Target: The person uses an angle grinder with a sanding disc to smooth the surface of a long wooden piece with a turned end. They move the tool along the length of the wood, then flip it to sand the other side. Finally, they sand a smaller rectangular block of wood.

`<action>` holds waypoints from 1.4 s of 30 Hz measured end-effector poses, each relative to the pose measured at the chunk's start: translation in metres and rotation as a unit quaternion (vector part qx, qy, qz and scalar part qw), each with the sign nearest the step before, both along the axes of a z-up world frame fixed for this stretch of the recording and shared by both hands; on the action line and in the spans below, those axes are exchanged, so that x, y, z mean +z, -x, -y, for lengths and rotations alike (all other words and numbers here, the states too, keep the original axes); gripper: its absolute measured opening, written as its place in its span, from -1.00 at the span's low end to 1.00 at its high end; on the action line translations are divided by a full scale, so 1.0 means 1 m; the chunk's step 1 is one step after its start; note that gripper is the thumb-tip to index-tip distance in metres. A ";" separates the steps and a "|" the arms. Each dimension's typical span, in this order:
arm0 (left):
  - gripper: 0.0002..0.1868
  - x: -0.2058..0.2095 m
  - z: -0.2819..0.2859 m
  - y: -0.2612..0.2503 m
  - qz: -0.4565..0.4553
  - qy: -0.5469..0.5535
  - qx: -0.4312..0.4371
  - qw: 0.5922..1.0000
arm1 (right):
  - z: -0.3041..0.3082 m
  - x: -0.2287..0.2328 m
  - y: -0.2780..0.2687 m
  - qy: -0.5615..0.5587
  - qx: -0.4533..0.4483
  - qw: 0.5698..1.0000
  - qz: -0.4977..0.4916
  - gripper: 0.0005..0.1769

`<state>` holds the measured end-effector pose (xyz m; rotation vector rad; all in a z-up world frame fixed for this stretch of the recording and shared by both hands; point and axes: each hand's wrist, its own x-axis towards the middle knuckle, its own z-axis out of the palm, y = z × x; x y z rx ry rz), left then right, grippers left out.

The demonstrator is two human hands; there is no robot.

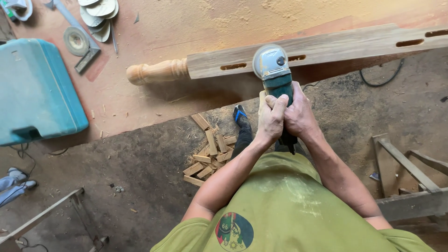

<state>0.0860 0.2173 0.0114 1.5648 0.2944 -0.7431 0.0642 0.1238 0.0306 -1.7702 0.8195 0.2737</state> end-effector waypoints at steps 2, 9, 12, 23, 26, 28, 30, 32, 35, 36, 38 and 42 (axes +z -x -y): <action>-0.52 -0.002 -0.009 -0.002 -0.001 -0.003 0.002 1.000 | -0.009 -0.002 -0.001 -0.003 -0.001 1.000 0.001 -0.41; -0.50 -0.012 -0.035 -0.011 0.003 -0.002 0.005 1.000 | -0.033 -0.006 -0.012 -0.005 0.002 1.000 0.010 -0.43; -0.52 -0.011 -0.046 -0.017 0.005 -0.003 0.010 1.000 | -0.044 -0.003 -0.016 0.003 0.011 1.000 0.007 -0.47; -0.59 -0.016 -0.095 -0.034 0.027 0.004 0.031 0.999 | -0.090 -0.004 -0.037 0.000 0.030 0.999 0.021 -0.44; -0.56 -0.013 -0.108 -0.040 0.031 0.002 0.035 0.999 | -0.104 -0.009 -0.043 -0.005 0.035 0.999 0.026 -0.42; -0.56 -0.012 -0.117 -0.044 0.032 -0.004 0.037 0.999 | -0.113 -0.011 -0.048 -0.006 0.040 0.999 0.027 -0.41; -0.58 -0.012 -0.125 -0.048 0.041 0.005 0.043 0.998 | -0.121 -0.011 -0.053 -0.014 0.039 0.999 0.016 -0.39; -0.58 -0.010 -0.136 -0.050 0.040 -0.005 0.041 0.998 | -0.129 -0.008 -0.058 -0.014 0.045 0.999 0.011 -0.40; -0.57 -0.010 -0.147 -0.053 0.033 -0.011 0.044 0.998 | -0.141 -0.005 -0.065 -0.013 0.049 0.999 0.000 -0.40; -0.56 -0.011 -0.149 -0.054 0.029 -0.007 0.049 0.998 | -0.144 -0.004 -0.067 -0.013 0.048 0.999 -0.004 -0.39; -0.56 -0.014 -0.157 -0.057 0.026 -0.009 0.051 0.998 | -0.152 0.004 -0.071 -0.008 0.059 0.998 -0.016 -0.39; -0.65 -0.005 -0.165 -0.064 0.032 -0.005 0.086 0.996 | -0.166 0.016 -0.080 -0.020 0.072 0.997 -0.026 -0.40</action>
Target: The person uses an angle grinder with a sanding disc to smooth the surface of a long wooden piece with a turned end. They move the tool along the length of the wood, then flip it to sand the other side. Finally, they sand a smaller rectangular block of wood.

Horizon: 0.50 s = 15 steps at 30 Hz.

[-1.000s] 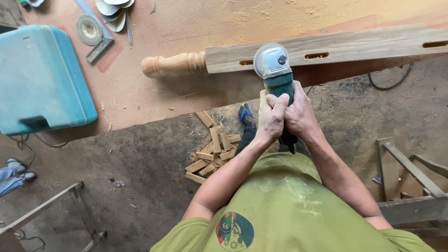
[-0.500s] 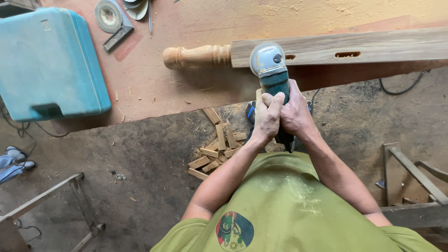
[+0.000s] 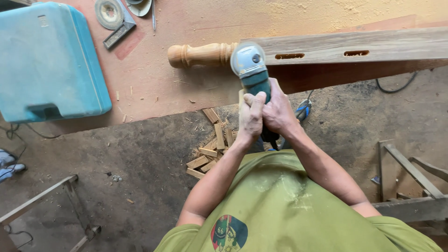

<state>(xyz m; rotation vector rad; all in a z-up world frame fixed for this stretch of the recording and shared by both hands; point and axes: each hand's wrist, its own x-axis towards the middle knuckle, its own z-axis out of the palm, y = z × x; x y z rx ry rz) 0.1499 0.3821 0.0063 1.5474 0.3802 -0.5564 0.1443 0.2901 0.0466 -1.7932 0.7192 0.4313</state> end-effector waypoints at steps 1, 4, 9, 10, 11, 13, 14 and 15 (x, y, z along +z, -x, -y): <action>-0.65 0.005 -0.003 -0.001 -0.001 0.003 -0.001 1.000 | -0.001 0.006 -0.002 0.003 -0.001 1.000 -0.001 -0.40; -0.63 0.008 -0.009 -0.001 -0.013 -0.012 0.009 1.000 | -0.002 0.016 -0.006 0.018 0.024 0.999 -0.025 -0.38; -0.58 -0.012 0.002 0.007 -0.007 -0.014 -0.021 1.000 | 0.010 -0.002 0.002 0.014 -0.001 1.000 -0.011 -0.45; -0.58 -0.009 0.007 0.007 -0.008 -0.010 -0.026 1.000 | 0.016 -0.004 0.005 0.018 -0.006 1.000 -0.012 -0.45; -0.58 -0.007 0.011 0.009 -0.004 -0.007 -0.033 0.999 | 0.021 -0.007 0.008 0.016 -0.011 1.000 0.001 -0.46; -0.58 -0.005 0.020 0.012 -0.001 -0.003 -0.045 0.999 | 0.031 -0.012 0.016 0.016 -0.021 1.000 0.013 -0.46; -0.58 -0.006 0.026 0.014 0.005 0.000 -0.053 0.999 | 0.037 -0.015 0.019 0.013 -0.032 0.999 0.023 -0.46; -0.58 -0.006 0.031 0.016 0.011 0.003 -0.061 0.998 | 0.042 -0.018 0.023 0.010 -0.044 0.998 0.033 -0.46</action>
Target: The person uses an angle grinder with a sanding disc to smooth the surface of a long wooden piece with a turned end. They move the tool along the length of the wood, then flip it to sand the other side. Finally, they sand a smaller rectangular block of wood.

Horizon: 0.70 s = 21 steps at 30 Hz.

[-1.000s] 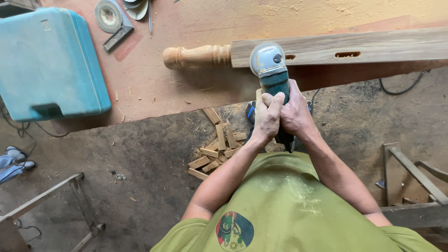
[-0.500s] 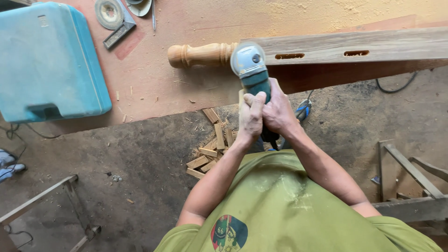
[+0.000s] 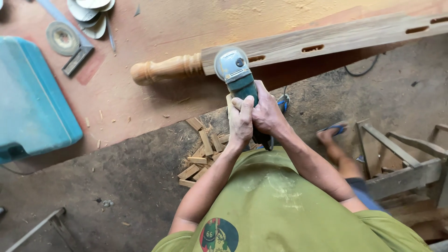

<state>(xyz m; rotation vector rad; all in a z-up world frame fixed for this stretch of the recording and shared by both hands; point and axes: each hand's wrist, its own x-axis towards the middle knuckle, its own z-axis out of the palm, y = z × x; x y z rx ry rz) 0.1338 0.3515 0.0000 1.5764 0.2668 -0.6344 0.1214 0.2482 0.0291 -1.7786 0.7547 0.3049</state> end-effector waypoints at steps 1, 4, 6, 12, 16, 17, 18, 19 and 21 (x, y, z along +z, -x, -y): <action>-0.58 0.003 0.003 0.003 0.000 0.001 -0.007 1.000 | 0.003 0.004 0.004 0.001 -0.007 1.000 0.000 -0.46; -0.56 0.018 0.021 0.008 0.005 0.023 -0.061 0.998 | 0.021 0.015 0.019 0.000 -0.055 0.998 0.018 -0.45; -0.30 0.035 0.037 0.011 0.024 0.055 -0.162 0.985 | 0.040 0.024 0.034 0.002 -0.095 0.995 0.038 -0.42; -0.52 0.024 0.085 0.009 0.316 0.001 -0.122 0.941 | 0.112 0.051 0.107 0.026 -0.197 0.966 0.163 -0.51; -0.51 -0.015 0.156 -0.017 0.472 -0.067 -0.099 0.874 | 0.156 0.034 0.179 0.037 -0.270 0.939 0.208 -0.47; -0.51 -0.024 0.181 -0.021 0.515 -0.093 -0.091 0.847 | 0.169 0.030 0.196 0.050 -0.289 0.934 0.205 -0.46; -0.49 -0.034 0.204 -0.025 0.555 -0.122 -0.081 0.819 | 0.181 0.026 0.212 0.059 -0.306 0.929 0.200 -0.45; -0.49 -0.039 0.233 -0.022 0.560 -0.119 -0.082 0.816 | 0.195 0.027 0.226 0.060 -0.310 0.927 0.205 -0.45; -0.22 -0.051 0.291 -0.013 0.565 -0.206 -0.210 0.771 | 0.223 0.028 0.258 0.042 -0.334 0.925 0.175 -0.49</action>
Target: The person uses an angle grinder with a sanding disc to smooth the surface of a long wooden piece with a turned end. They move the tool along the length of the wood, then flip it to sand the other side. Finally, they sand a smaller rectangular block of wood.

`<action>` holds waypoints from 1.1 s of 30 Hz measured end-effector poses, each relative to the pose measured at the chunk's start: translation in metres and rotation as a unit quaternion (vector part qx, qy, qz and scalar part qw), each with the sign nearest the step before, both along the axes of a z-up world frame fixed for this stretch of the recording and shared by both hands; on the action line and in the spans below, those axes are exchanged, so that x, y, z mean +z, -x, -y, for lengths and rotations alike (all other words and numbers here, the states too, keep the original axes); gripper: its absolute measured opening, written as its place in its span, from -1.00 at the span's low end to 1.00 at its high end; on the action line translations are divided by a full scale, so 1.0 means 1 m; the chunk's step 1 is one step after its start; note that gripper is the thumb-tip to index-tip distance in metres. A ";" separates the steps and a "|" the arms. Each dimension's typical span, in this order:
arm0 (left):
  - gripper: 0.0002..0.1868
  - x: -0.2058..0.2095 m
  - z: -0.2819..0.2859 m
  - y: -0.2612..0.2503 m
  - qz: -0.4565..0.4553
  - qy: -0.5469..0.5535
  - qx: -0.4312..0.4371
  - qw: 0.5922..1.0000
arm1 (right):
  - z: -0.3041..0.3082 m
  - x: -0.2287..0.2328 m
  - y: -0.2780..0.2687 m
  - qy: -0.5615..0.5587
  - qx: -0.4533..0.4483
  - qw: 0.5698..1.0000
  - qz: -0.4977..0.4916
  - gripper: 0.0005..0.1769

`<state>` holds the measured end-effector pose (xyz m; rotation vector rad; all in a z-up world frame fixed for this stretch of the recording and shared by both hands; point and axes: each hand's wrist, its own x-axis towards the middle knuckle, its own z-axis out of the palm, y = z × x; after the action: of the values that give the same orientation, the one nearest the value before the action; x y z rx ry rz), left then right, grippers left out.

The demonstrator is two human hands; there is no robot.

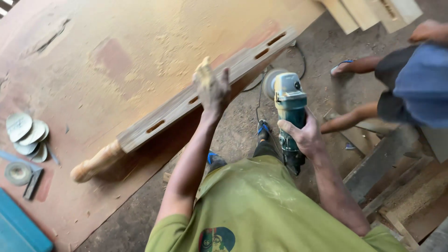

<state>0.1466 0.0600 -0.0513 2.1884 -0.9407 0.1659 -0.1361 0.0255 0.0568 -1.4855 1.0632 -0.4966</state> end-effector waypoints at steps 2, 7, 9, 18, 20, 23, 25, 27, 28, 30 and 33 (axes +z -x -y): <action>-0.09 -0.013 0.068 0.022 0.013 -0.031 -0.070 0.997 | 0.020 0.005 0.018 0.005 -0.013 1.000 -0.019 -0.42; 0.36 -0.055 0.198 0.068 0.170 -0.263 -0.151 0.938 | 0.092 0.014 0.066 -0.173 -0.077 0.982 -0.003 -0.44; -0.40 -0.086 0.224 0.069 0.287 -0.283 -0.043 0.914 | 0.115 0.010 0.089 -0.152 -0.064 0.985 -0.043 -0.38; -0.31 0.143 0.181 0.026 0.166 -0.317 -0.184 0.915 | 0.191 0.001 0.130 -0.136 0.006 0.984 -0.118 -0.51; -0.34 0.147 0.138 0.017 0.134 -0.311 -0.138 0.931 | 0.191 -0.025 0.136 -0.077 0.048 0.990 -0.110 -0.47; -0.40 0.159 0.090 0.024 0.063 -0.249 -0.041 0.965 | 0.197 -0.029 0.121 -0.005 0.103 0.991 -0.089 -0.43; -0.42 0.163 0.061 0.035 0.012 -0.204 0.009 0.979 | 0.198 -0.021 0.111 -0.002 0.121 0.989 -0.088 -0.44; -0.43 0.160 0.033 0.052 -0.045 -0.161 0.051 0.985 | 0.195 -0.015 0.102 0.007 0.151 0.984 -0.090 -0.42; -0.43 0.157 0.017 0.062 -0.074 -0.140 0.072 0.985 | 0.193 -0.013 0.101 0.006 0.153 0.984 -0.095 -0.42; -0.42 0.156 -0.008 0.079 -0.127 -0.096 0.110 0.981 | 0.191 -0.009 0.096 0.006 0.157 0.984 -0.083 -0.45; -0.37 0.152 -0.044 0.101 -0.205 -0.026 0.166 0.964 | 0.188 -0.027 0.095 -0.002 0.162 0.985 -0.065 -0.44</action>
<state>0.0457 0.1044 0.1008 2.2934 -0.3505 -0.1533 -0.2313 -0.1624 0.0298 -1.6671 0.8971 -0.1687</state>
